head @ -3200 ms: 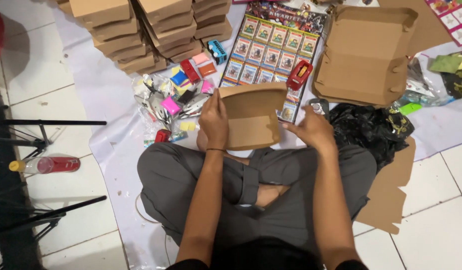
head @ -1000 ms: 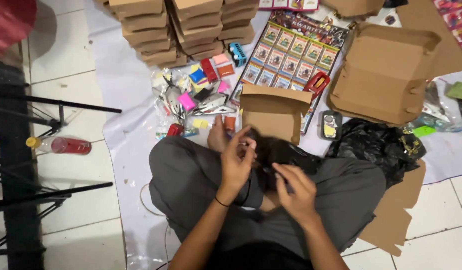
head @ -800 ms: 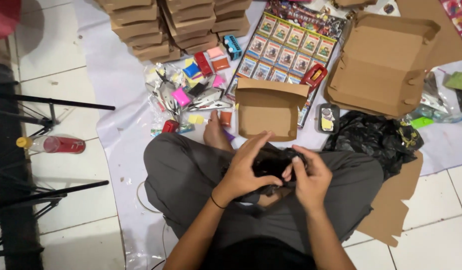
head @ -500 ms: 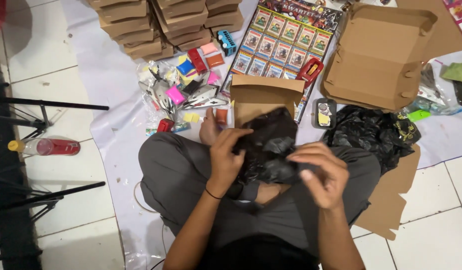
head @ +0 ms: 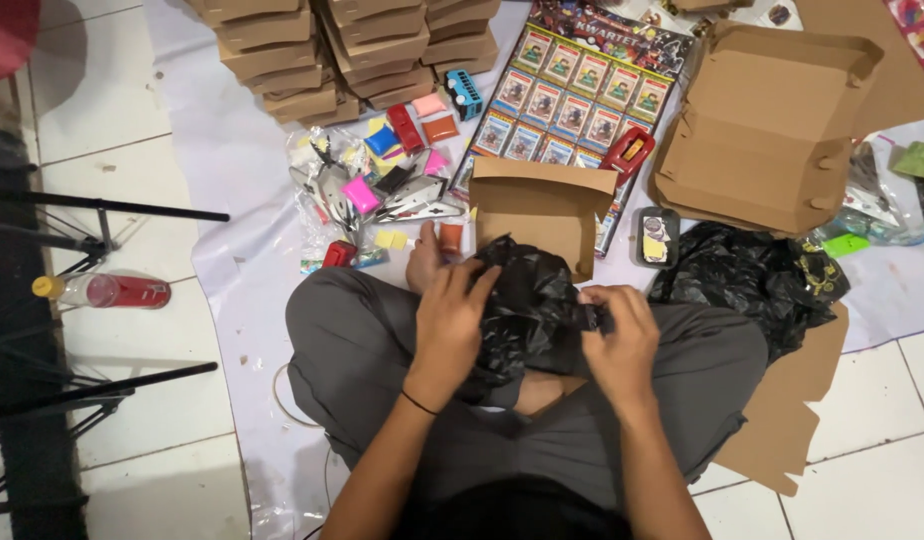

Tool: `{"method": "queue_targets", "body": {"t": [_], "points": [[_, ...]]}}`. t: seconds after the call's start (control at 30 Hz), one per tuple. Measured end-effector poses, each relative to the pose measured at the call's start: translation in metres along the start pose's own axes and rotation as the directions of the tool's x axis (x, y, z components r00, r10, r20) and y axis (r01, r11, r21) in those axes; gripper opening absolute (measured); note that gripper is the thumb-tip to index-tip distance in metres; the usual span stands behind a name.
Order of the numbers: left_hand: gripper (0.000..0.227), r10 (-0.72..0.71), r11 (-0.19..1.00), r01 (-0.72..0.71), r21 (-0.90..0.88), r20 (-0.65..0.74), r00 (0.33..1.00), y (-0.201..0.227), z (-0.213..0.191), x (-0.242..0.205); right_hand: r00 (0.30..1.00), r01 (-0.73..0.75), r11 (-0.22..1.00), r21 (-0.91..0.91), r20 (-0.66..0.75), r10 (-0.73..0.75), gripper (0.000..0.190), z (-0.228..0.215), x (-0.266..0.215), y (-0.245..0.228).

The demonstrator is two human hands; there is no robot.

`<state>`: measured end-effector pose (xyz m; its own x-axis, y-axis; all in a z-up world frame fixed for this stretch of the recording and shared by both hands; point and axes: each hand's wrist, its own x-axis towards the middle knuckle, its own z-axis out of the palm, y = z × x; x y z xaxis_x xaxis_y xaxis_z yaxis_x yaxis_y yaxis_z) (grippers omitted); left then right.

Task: The person folds a small cardboard box and packs a toy car wrapped in plastic inside it.

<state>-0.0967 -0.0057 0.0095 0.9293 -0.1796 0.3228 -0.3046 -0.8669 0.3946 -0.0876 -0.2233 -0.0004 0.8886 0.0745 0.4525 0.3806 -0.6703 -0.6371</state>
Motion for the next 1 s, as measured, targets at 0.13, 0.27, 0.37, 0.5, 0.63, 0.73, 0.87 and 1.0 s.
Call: {"method": "queue_targets", "body": {"t": [0.13, 0.27, 0.37, 0.5, 0.63, 0.73, 0.87, 1.0], "points": [[0.072, -0.138, 0.961, 0.218, -0.171, 0.388, 0.911, -0.031, -0.006, -0.002, 0.973, -0.102, 0.995, 0.003, 0.206, 0.099, 0.023, -0.003, -0.007, 0.041], [0.066, -0.019, 0.841, 0.345, -0.417, 0.614, 0.789, -0.037, -0.079, 0.041, 0.798, -0.338, 0.938, -0.070, 0.507, 0.326, 0.044, -0.012, -0.009, 0.062], [0.063, -0.109, 0.841, 0.410, -0.352, 0.632, 0.767, -0.105, -0.055, 0.062, 0.732, -0.417, 0.906, 0.071, 0.616, 0.289, 0.076, -0.017, -0.015, 0.075], [0.049, -0.352, 0.936, 0.329, 0.127, 0.381, 0.855, -0.226, 0.009, 0.096, 0.724, -0.546, 0.777, 0.312, 0.643, 0.251, 0.097, -0.016, -0.021, 0.101], [0.044, -0.380, 0.918, 0.309, 0.249, 0.319, 0.868, -0.299, 0.074, 0.123, 0.753, -0.627, 0.659, 0.416, 0.542, 0.375, 0.077, -0.006, -0.022, 0.113], [0.049, -0.428, 0.903, 0.415, 0.109, 0.300, 0.853, -0.311, 0.113, 0.135, 0.753, -0.653, 0.625, 0.428, 0.449, 0.481, 0.063, 0.000, -0.019, 0.113], [0.056, -0.518, 0.855, 0.496, 0.153, 0.206, 0.830, -0.291, 0.139, 0.157, 0.739, -0.673, 0.613, 0.413, 0.390, 0.549, 0.056, 0.005, -0.016, 0.109], [0.091, -0.586, 0.810, 0.555, 0.190, 0.214, 0.782, -0.270, 0.145, 0.167, 0.743, -0.669, 0.614, 0.419, 0.368, 0.559, 0.051, 0.009, -0.019, 0.117]]}}
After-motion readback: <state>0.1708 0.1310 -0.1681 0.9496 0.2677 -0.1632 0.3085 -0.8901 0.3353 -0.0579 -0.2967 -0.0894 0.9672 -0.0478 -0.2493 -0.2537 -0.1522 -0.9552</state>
